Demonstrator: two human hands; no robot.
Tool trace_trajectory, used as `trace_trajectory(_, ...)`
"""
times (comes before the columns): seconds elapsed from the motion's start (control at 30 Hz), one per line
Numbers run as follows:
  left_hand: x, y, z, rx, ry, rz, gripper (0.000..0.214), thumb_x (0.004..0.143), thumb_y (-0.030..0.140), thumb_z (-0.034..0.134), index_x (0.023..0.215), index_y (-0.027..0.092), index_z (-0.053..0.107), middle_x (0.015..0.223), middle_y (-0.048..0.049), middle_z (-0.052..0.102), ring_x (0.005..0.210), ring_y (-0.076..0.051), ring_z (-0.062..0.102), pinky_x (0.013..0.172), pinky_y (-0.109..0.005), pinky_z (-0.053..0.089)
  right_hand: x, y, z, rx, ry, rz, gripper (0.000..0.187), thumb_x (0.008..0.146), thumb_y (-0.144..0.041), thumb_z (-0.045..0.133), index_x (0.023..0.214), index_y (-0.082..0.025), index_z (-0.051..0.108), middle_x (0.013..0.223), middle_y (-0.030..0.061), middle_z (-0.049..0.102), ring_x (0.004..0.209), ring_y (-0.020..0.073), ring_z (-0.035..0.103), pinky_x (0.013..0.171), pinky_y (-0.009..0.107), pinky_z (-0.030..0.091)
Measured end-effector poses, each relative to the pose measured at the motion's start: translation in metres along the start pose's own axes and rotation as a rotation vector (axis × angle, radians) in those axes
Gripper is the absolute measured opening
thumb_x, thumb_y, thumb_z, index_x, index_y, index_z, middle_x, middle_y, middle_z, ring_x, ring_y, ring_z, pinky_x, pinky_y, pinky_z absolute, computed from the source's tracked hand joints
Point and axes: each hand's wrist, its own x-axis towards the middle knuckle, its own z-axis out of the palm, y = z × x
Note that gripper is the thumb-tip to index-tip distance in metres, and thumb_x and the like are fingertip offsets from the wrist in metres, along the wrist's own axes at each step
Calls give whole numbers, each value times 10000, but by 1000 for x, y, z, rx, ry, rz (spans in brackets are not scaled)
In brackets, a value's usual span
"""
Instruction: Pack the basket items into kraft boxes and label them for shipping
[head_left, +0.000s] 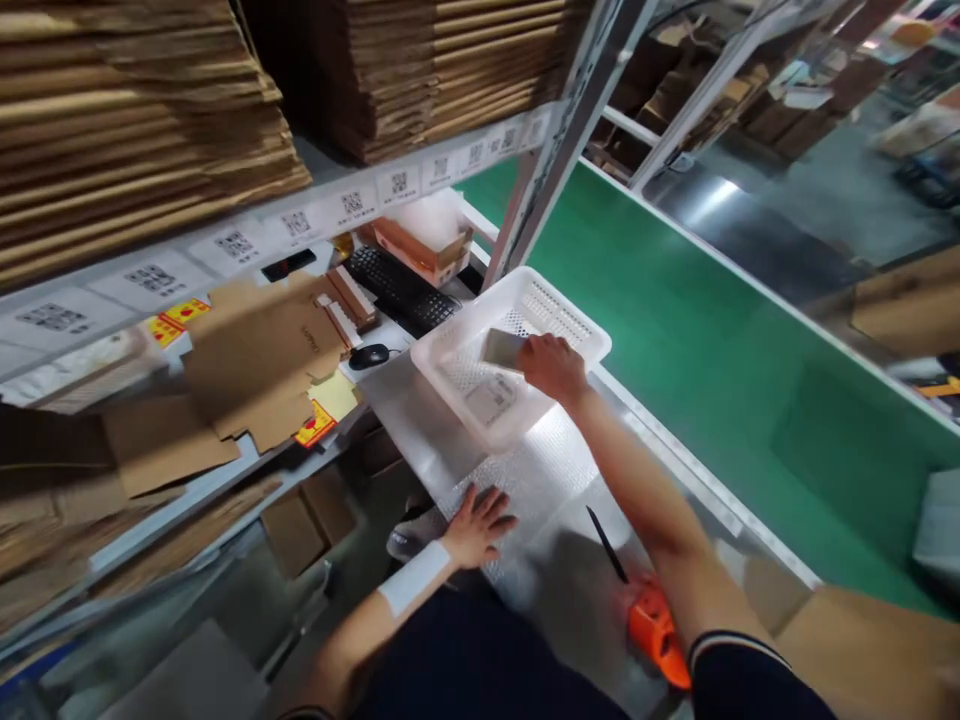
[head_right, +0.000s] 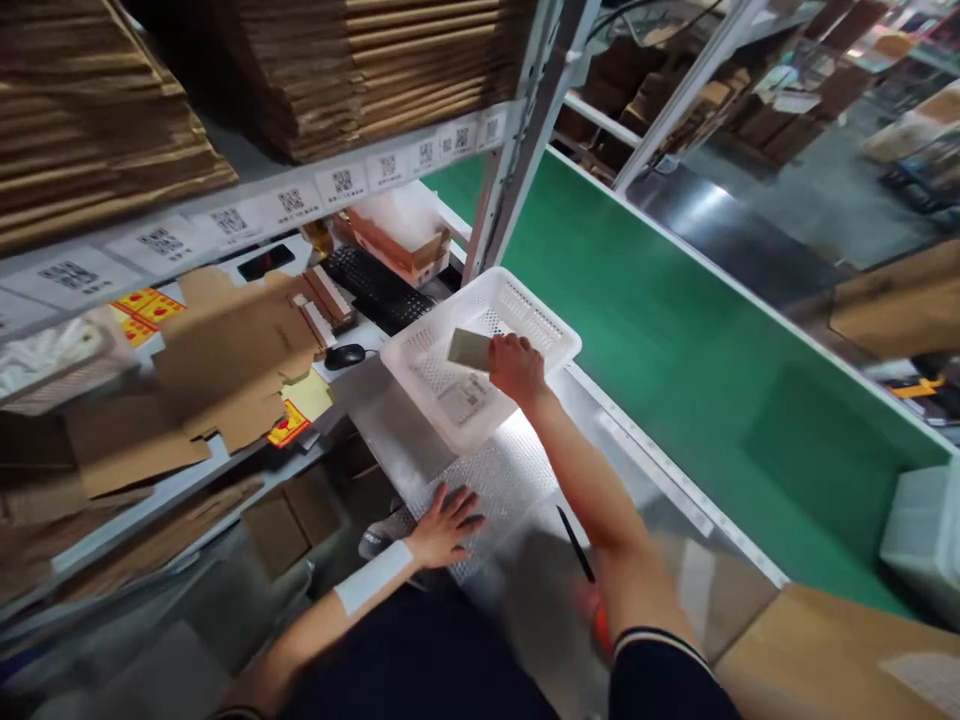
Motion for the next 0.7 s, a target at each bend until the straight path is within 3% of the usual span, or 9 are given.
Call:
trace_trajectory(0.1, 0, 2, -10, 11, -38, -11, 741, 1004, 588, 592, 1664, 324, 383, 1782, -118, 227, 1651, -414, 189, 1281, -755, 177, -71, 35, -33, 53, 182, 118, 482, 927, -417, 662, 1359, -220, 581, 1317, 147, 653, 1173, 327, 614, 843, 369, 525)
trace_trajectory(0.17, -2, 4, -15, -7, -56, -9, 739, 999, 560, 616, 1658, 306, 401, 1778, -140, 233, 1646, -432, 192, 1278, -755, 186, -119, 59, -39, 63, 221, 209, 544, 895, -503, 688, 1352, -227, 580, 1288, 137, 670, 1145, 325, 634, 805, 353, 517)
trace_trajectory(0.23, -6, 7, -17, -23, -71, 8, 742, 989, 530, 646, 1653, 300, 408, 1774, -152, 245, 1642, -437, 200, 1272, -755, 196, -157, 82, -28, 62, 177, 297, 560, 874, -531, 702, 1332, -227, 598, 1263, 130, 692, 1130, 323, 657, 802, 354, 518)
trace_trajectory(0.3, -12, 10, -14, -18, -73, 18, 753, 976, 510, 675, 1651, 313, 406, 1772, -146, 260, 1640, -428, 210, 1273, -749, 196, -178, 97, -3, 66, 62, 373, 538, 850, -517, 726, 1289, -219, 636, 1230, 122, 716, 1115, 318, 682, 825, 364, 522)
trace_trajectory(0.47, -23, 13, 1, 11, -72, 1, 798, 954, 564, 691, 1660, 363, 376, 1760, -130, 302, 1623, -418, 260, 1271, -750, 175, -180, 98, 68, 153, -228, 465, 348, 862, -407, 717, 1144, -203, 726, 1196, 116, 746, 1097, 292, 721, 837, 338, 515)
trace_trajectory(0.7, -25, 12, 0, -4, -67, -10, 790, 947, 558, 711, 1649, 375, 397, 1740, -115, 359, 1620, -429, 259, 1276, -755, 143, -160, 72, 111, 171, -277, 439, 325, 971, -371, 601, 1178, -155, 727, 1229, 183, 739, 1126, 296, 719, 850, 326, 518)
